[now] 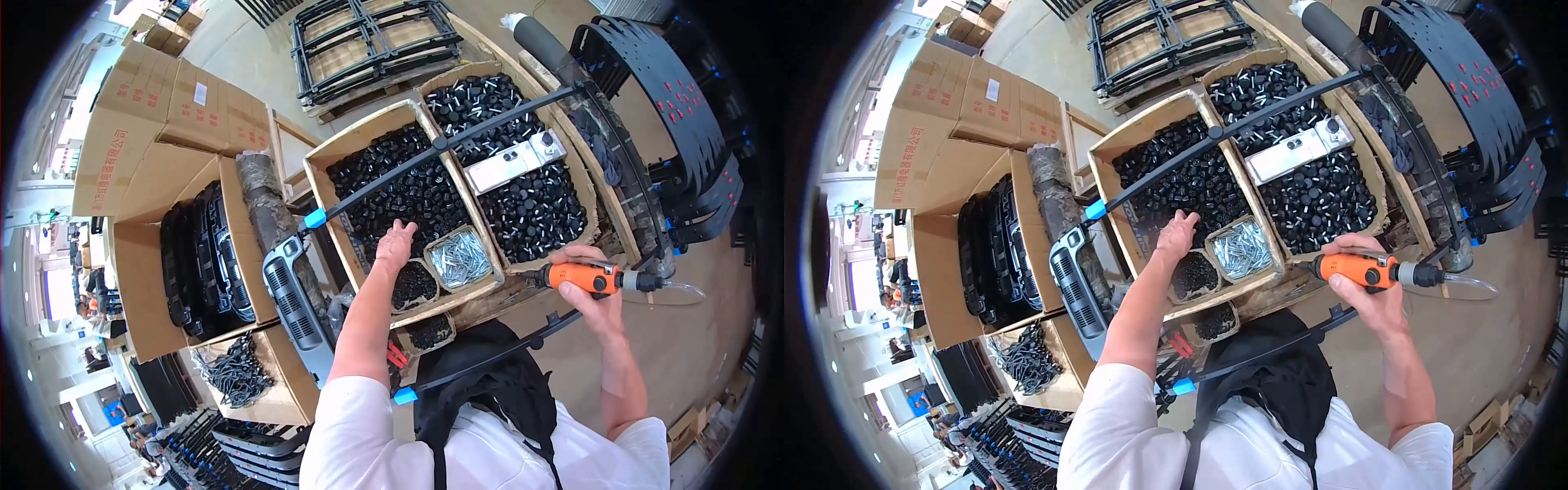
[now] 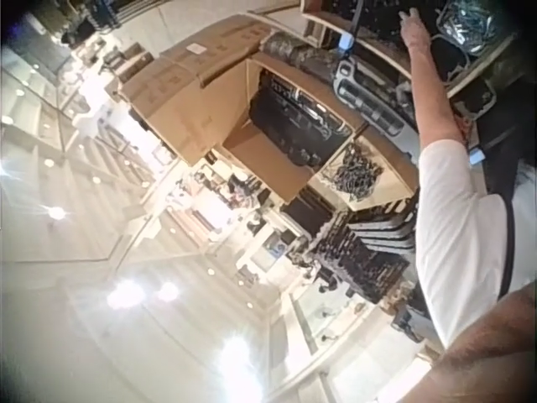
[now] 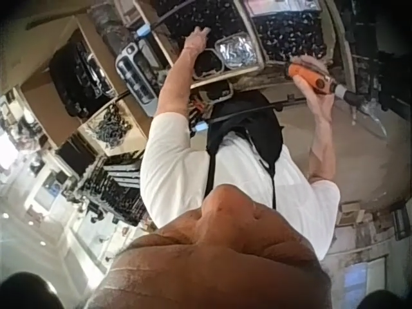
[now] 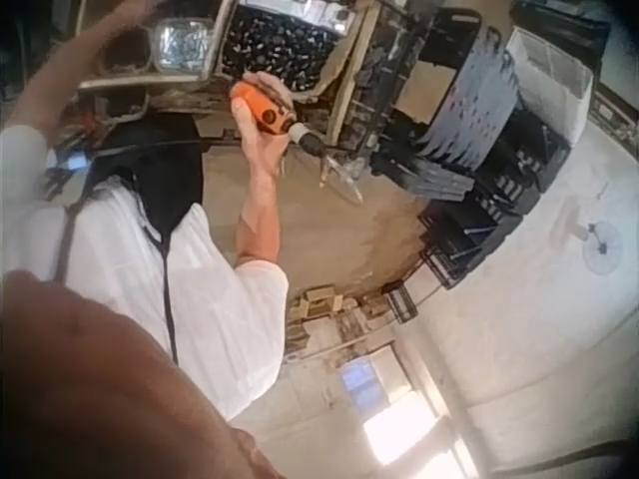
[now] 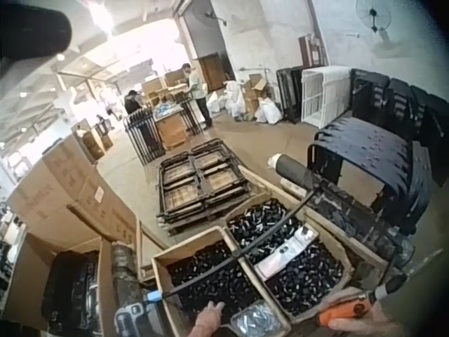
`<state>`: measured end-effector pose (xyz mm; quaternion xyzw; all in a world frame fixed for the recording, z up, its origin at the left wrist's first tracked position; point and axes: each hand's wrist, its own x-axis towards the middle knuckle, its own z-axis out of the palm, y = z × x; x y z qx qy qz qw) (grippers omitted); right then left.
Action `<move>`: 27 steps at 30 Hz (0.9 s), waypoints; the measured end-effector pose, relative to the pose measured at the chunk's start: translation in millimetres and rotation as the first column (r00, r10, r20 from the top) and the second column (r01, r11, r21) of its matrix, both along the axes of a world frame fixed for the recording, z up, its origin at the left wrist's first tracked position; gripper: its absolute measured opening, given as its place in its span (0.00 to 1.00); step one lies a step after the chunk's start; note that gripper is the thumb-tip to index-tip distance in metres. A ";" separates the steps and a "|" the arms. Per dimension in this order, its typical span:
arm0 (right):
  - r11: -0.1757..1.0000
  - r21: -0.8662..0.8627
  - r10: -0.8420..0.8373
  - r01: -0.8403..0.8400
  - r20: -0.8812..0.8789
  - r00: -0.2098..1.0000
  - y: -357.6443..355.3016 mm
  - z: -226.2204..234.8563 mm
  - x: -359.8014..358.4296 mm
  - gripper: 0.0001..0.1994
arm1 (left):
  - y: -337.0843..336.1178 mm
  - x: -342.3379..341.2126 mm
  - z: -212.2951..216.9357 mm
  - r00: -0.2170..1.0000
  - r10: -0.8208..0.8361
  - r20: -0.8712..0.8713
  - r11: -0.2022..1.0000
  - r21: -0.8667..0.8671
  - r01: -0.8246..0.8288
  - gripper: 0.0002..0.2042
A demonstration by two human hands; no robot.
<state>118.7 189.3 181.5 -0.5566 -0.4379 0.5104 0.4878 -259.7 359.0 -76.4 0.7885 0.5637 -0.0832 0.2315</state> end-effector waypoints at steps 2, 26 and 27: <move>1.000 -0.008 -0.005 0.005 0.011 1.000 5.0 -3.3 0.4 0.26 | 7.8 4.6 -6.7 0.999 -0.029 -0.018 1.000 -0.005 0.029 0.15; 0.693 -0.490 0.720 -0.529 0.506 0.475 152.9 -207.9 -164.6 0.15 | -324.1 -29.7 124.2 -0.756 0.549 0.356 0.322 -0.925 -0.202 0.16; 0.658 -0.469 0.706 -0.589 0.657 0.264 140.5 -207.6 -161.6 0.14 | -324.1 -29.5 121.8 -0.754 0.536 0.380 0.220 -0.925 -0.310 0.16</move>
